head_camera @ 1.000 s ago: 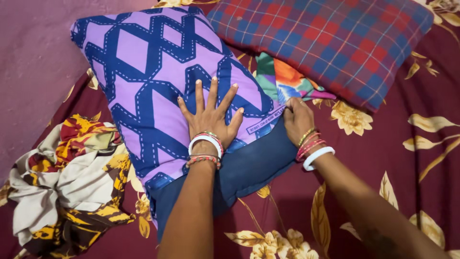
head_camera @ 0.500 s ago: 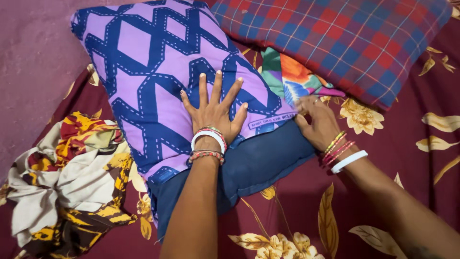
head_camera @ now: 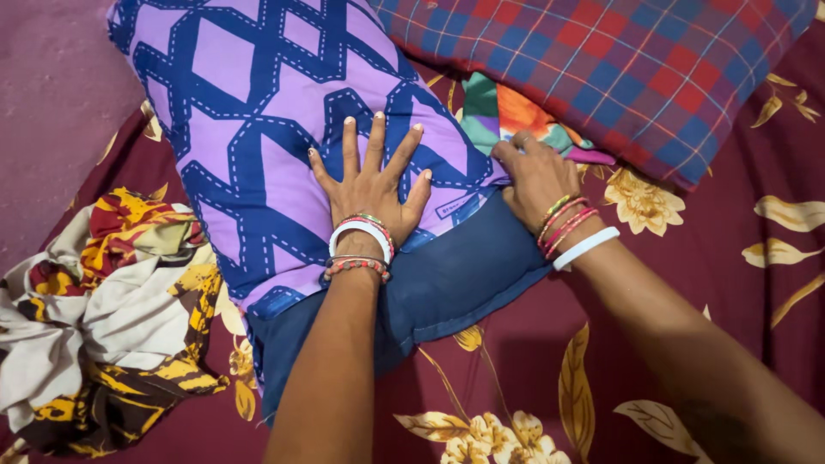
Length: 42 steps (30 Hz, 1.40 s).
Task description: The person puts cases on two different pillows and smooths the surfaces by hand on a bed.
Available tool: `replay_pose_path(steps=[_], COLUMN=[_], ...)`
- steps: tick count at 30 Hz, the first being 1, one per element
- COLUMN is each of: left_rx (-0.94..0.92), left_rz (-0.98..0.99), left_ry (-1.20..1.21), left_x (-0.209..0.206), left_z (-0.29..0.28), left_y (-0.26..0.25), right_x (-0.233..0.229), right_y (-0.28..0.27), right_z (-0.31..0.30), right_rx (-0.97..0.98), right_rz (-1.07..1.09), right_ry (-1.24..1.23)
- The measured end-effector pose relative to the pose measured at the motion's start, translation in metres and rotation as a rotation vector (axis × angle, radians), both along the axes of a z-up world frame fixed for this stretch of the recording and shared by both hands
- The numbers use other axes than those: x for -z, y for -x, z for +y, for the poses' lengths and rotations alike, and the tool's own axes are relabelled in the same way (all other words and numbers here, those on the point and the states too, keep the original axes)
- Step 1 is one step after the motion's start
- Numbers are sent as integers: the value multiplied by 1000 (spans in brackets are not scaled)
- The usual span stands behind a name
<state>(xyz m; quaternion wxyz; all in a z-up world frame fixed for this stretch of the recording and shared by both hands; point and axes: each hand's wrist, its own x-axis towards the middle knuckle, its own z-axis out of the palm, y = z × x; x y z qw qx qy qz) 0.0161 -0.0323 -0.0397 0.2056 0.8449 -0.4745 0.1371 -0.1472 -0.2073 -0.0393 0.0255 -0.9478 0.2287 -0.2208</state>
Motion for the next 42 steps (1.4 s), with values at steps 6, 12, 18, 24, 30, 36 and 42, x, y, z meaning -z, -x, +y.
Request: replay_pose_path(steps=[6, 12, 18, 24, 30, 36, 42], left_rx=[25, 54, 68, 50, 45, 41, 72], left_rz=[-7, 3, 22, 23, 10, -8, 19], left_ry=[17, 31, 22, 12, 56, 56, 36], left_x=[2, -1, -5, -1, 5, 7, -1], left_z=[2, 7, 6, 7, 3, 1, 2], left_y=[-1, 1, -1, -1, -5, -6, -1], right_x=[17, 9, 5, -5, -31, -22, -11], right_y=[25, 58, 62, 48, 48, 38, 54], right_z=[17, 33, 43, 43, 50, 53, 52], right_rx=[-90, -205, -219, -160, -260, -263, -217], right_rz=[-183, -169, -187, 25, -232, -308, -208], right_ry=[-116, -195, -237, 18, -24, -151, -387])
